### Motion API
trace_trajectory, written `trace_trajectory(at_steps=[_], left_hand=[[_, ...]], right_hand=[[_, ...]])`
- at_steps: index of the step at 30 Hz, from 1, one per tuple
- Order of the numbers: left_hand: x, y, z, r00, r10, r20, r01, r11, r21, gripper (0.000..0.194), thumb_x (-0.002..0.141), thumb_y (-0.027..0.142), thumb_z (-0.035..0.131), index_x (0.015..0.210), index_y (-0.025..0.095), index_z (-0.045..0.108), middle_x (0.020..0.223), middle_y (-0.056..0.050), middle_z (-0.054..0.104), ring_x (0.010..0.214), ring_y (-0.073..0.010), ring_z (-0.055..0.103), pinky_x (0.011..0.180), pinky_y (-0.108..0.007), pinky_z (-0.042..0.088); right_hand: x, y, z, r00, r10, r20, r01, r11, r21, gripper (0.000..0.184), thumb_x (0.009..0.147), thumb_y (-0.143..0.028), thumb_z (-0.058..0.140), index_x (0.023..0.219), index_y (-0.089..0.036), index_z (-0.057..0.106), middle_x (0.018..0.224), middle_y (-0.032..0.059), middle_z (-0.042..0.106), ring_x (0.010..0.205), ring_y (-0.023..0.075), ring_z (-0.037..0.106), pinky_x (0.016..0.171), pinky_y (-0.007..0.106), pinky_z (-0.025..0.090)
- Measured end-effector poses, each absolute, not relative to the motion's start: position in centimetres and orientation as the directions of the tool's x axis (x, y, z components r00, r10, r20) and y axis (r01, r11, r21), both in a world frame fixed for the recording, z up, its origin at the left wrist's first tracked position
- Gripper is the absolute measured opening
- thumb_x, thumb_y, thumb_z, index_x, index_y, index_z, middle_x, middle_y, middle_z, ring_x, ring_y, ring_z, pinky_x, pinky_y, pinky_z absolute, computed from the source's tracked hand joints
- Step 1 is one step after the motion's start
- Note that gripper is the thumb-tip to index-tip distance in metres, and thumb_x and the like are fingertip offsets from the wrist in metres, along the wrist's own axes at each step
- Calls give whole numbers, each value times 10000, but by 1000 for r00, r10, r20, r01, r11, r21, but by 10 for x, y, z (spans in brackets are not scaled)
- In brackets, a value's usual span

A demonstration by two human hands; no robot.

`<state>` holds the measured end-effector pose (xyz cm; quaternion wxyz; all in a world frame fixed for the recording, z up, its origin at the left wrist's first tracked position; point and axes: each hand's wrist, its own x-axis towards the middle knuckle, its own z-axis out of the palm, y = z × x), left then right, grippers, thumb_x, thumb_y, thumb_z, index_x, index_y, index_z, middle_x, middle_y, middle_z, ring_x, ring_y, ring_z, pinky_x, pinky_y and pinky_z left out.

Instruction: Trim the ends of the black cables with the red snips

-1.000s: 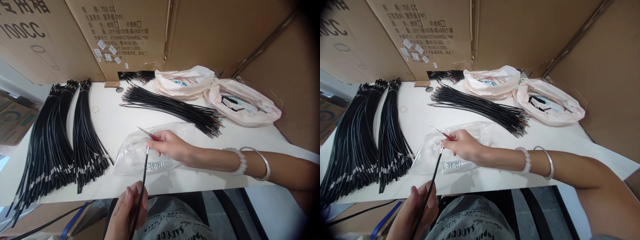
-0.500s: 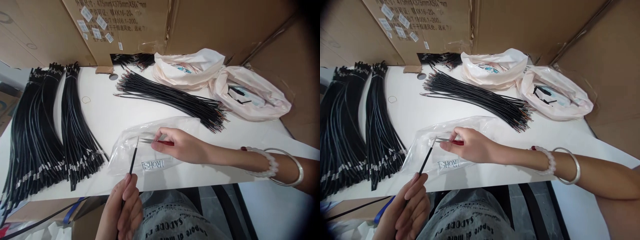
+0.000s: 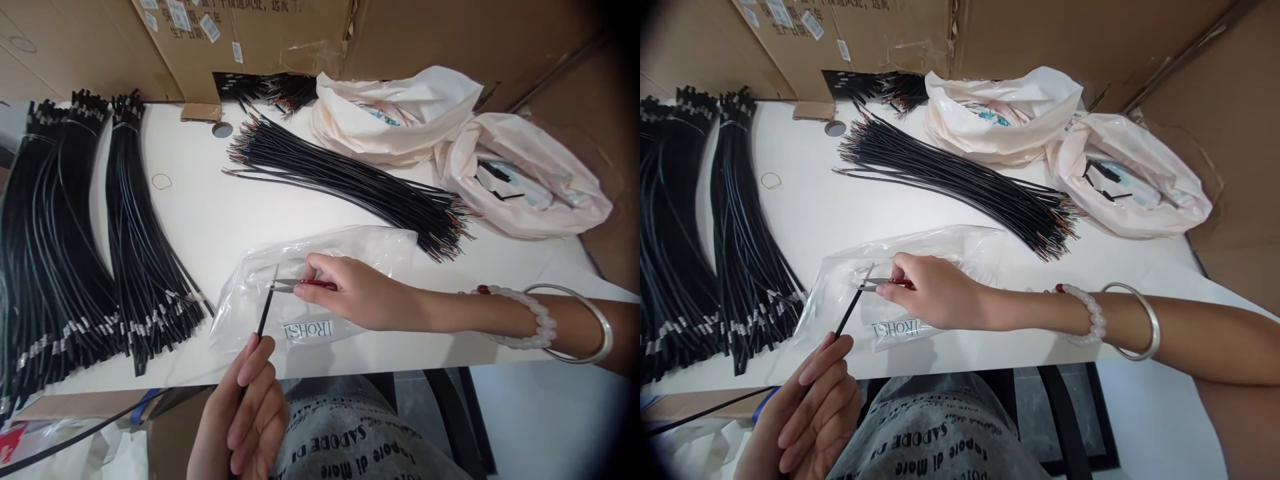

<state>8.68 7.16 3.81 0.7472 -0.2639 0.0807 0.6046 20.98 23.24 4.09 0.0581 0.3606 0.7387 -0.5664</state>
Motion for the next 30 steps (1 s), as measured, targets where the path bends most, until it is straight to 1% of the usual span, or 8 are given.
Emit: trace_trajectory(at_steps=[4, 9, 12, 15, 19, 21, 26, 30], left_hand=[[87, 75, 37, 255, 853, -456, -956, 151, -253, 296, 932, 219, 475, 664, 141, 571, 380, 92, 133, 290, 18, 59, 300, -89, 44], [87, 73, 38, 234, 846, -479, -970, 172, -169, 291, 916, 236, 513, 649, 152, 596, 376, 92, 130, 284, 20, 51, 303, -97, 57], [88, 72, 37, 215, 784, -582, -975, 205, -84, 291, 878, 305, 588, 623, 166, 579, 374, 95, 100, 284, 12, 29, 301, -122, 35], [89, 74, 35, 187, 688, -701, -962, 272, 9, 328, 807, 352, 678, 601, 171, 499, 365, 103, 78, 284, -1, 6, 295, -144, 13], [91, 75, 35, 189, 601, -776, -921, 383, 73, 425, 720, 406, 755, 619, 184, 406, 343, 111, 163, 292, -9, 25, 303, -159, 31], [92, 74, 36, 189, 589, -786, -915, 397, 78, 435, 730, 428, 742, 633, 187, 392, 349, 109, 202, 301, -10, 41, 314, -158, 55], [93, 72, 34, 201, 624, -755, -911, 402, 90, 428, 784, 445, 683, 636, 189, 374, 364, 110, 124, 307, -13, 46, 324, -149, 98], [94, 71, 36, 199, 642, -740, -903, 414, 116, 410, 814, 452, 641, 656, 191, 368, 371, 114, 138, 315, -13, 34, 317, -135, 130]], right_hand=[[208, 234, 42, -744, 469, -476, 597, 147, -788, 264, 932, -414, 499, 843, -166, 495, 581, -61, 453, 511, 54, 376, 550, 239, 280], [205, 238, 47, -732, 420, -537, 647, 182, -740, 262, 945, -384, 484, 802, -164, 479, 498, -84, 381, 454, 41, 314, 557, 243, 276], [202, 241, 51, -706, 405, -581, 685, 183, -705, 248, 940, -365, 490, 796, -163, 486, 494, -79, 394, 450, 44, 316, 560, 248, 278], [199, 245, 54, -684, 395, -614, 710, 166, -684, 230, 926, -358, 514, 805, -163, 501, 508, -68, 417, 461, 52, 334, 559, 253, 277], [198, 248, 60, -666, 408, -624, 724, 158, -671, 247, 904, -380, 551, 790, -167, 501, 512, -65, 406, 471, 55, 321, 552, 256, 257], [197, 250, 62, -666, 414, -621, 727, 172, -665, 252, 903, -385, 554, 785, -168, 500, 510, -67, 398, 469, 53, 310, 550, 256, 251], [196, 251, 66, -664, 399, -632, 737, 211, -642, 225, 906, -361, 554, 803, -168, 503, 515, -68, 408, 465, 56, 309, 553, 260, 250], [196, 251, 67, -664, 394, -636, 739, 215, -638, 221, 907, -350, 554, 795, -169, 496, 505, -70, 393, 466, 58, 308, 553, 261, 246]])
